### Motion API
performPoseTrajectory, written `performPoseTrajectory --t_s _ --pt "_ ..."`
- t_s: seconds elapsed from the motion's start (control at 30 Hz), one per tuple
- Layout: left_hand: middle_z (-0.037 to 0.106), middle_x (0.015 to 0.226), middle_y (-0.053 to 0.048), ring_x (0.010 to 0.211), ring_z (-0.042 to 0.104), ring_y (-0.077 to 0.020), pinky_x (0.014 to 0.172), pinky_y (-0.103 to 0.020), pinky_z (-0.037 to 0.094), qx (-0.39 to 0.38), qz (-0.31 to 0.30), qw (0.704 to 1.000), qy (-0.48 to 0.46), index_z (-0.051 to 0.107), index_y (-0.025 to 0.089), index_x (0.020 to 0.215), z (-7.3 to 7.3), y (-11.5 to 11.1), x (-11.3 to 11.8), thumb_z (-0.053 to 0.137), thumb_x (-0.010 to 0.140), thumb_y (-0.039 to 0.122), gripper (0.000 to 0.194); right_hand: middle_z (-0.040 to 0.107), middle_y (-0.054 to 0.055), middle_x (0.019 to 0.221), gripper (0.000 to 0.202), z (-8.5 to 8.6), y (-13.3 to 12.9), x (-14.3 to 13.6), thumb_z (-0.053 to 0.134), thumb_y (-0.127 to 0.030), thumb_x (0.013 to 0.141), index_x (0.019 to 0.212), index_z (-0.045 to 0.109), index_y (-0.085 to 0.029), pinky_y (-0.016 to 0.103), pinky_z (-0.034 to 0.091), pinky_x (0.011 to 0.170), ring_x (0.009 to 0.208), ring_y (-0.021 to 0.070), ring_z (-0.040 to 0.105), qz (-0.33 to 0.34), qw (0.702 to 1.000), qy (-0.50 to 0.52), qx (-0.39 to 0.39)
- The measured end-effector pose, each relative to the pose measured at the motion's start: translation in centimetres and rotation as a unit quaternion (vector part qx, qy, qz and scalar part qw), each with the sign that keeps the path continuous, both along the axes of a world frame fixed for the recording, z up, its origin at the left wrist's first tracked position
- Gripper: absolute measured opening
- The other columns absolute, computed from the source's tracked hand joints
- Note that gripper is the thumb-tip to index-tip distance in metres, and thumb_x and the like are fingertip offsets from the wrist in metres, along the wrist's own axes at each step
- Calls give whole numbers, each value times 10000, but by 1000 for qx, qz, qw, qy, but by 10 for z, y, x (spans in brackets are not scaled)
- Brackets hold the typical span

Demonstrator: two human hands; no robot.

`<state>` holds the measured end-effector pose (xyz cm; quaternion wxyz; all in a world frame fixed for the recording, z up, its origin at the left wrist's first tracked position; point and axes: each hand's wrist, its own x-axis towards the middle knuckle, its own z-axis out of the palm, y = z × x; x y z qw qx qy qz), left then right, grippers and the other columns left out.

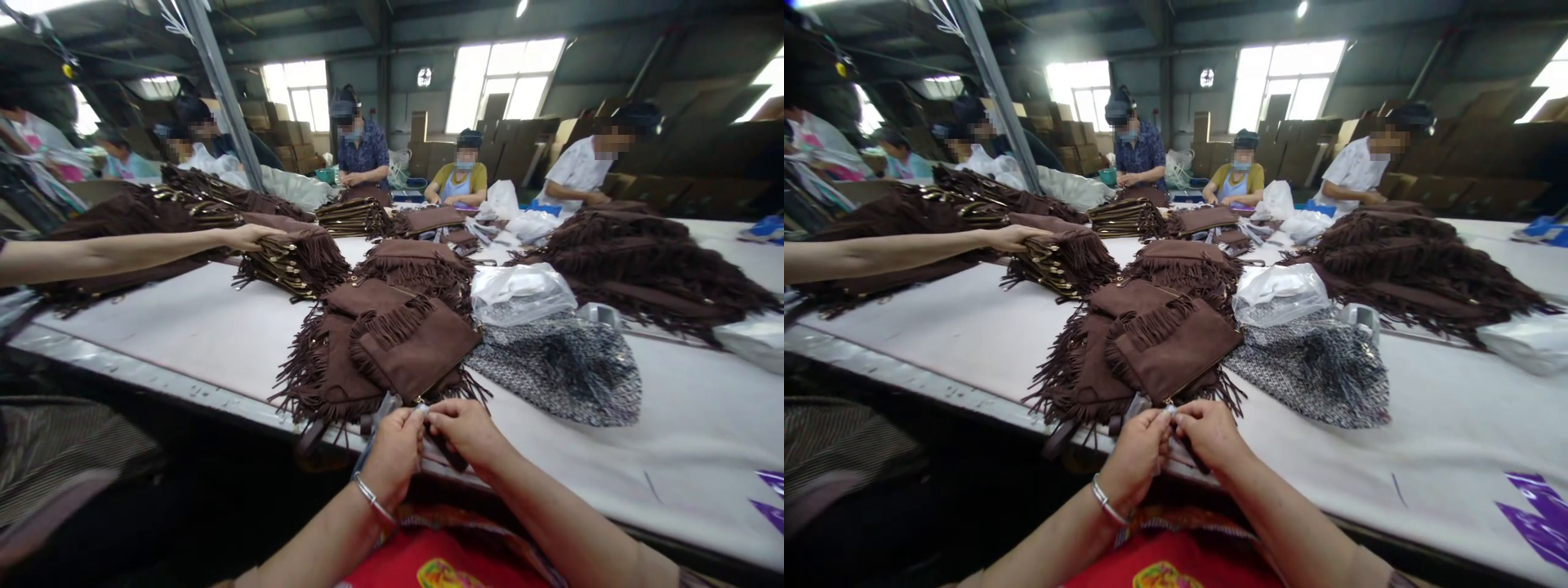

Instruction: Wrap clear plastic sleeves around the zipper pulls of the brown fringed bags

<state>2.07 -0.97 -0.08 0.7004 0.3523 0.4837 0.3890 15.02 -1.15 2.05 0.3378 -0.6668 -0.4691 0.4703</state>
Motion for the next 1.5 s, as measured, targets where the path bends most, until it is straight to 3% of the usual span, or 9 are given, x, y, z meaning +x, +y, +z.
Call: performPoseTrajectory --t_s 0.3,0.4,0.57,0.77,0.93,1.1,1.2,1.3,1.5 --pt "332 528 102 412 226 -27 400 -177 117 -67 -10 997 -45 511 165 753 5 -4 -6 676 689 552 426 730 32 763 207 -1 0 -1 566 -271 714 742 751 -184 287 466 748 777 195 634 39 996 10 84" --pt "317 525 112 406 187 -20 391 -160 107 -96 -20 988 -118 493 171 788 3 -4 -7 687 708 502 392 718 27 747 208 -1 -1 -2 588 -309 722 762 743 -176 271 459 697 729 175 617 36 995 39 82" --pt "283 520 116 398 138 -13 382 -132 98 -151 -38 964 -217 470 173 789 -1 -2 -7 661 785 388 287 655 3 622 247 1 1 -1 607 -357 714 772 721 -146 232 315 459 477 98 455 24 996 89 -9" --pt "278 508 109 377 141 -20 369 -122 87 -224 -60 938 -258 452 177 769 0 0 -8 541 871 293 178 704 16 699 165 -1 6 -1 567 -256 710 693 709 -175 274 456 690 699 170 608 66 995 -18 73" --pt "311 506 102 384 165 -27 373 -141 100 -180 -46 960 -211 454 183 755 4 -3 -4 563 833 326 196 723 26 798 203 -11 6 -5 550 -288 738 798 712 -182 291 467 752 787 194 630 50 995 -12 80" --pt "377 539 78 409 260 -38 382 -169 157 -66 -18 993 -96 529 161 789 7 -10 0 582 789 425 269 609 -1 615 185 -12 4 2 615 -356 702 669 628 -175 262 406 582 614 153 536 2 998 -27 48" --pt "380 546 77 414 261 -37 392 -181 168 -43 -9 996 -75 545 155 777 9 -14 2 574 788 464 310 560 -14 588 315 -10 -3 5 603 -475 756 673 602 -171 255 379 550 572 133 496 28 996 88 3" --pt "381 544 75 409 261 -35 396 -189 170 -35 -18 996 -76 520 164 721 13 -17 6 572 792 490 338 563 -14 598 383 -7 -9 2 655 -543 736 686 557 -176 261 395 546 557 134 505 27 969 242 -41" --pt "376 538 82 389 224 -31 374 -173 125 -90 -21 984 -151 489 176 748 22 -18 12 595 796 467 313 517 -45 527 317 -5 -9 -7 751 -388 708 631 537 -167 225 394 475 462 92 461 -15 897 433 -81"
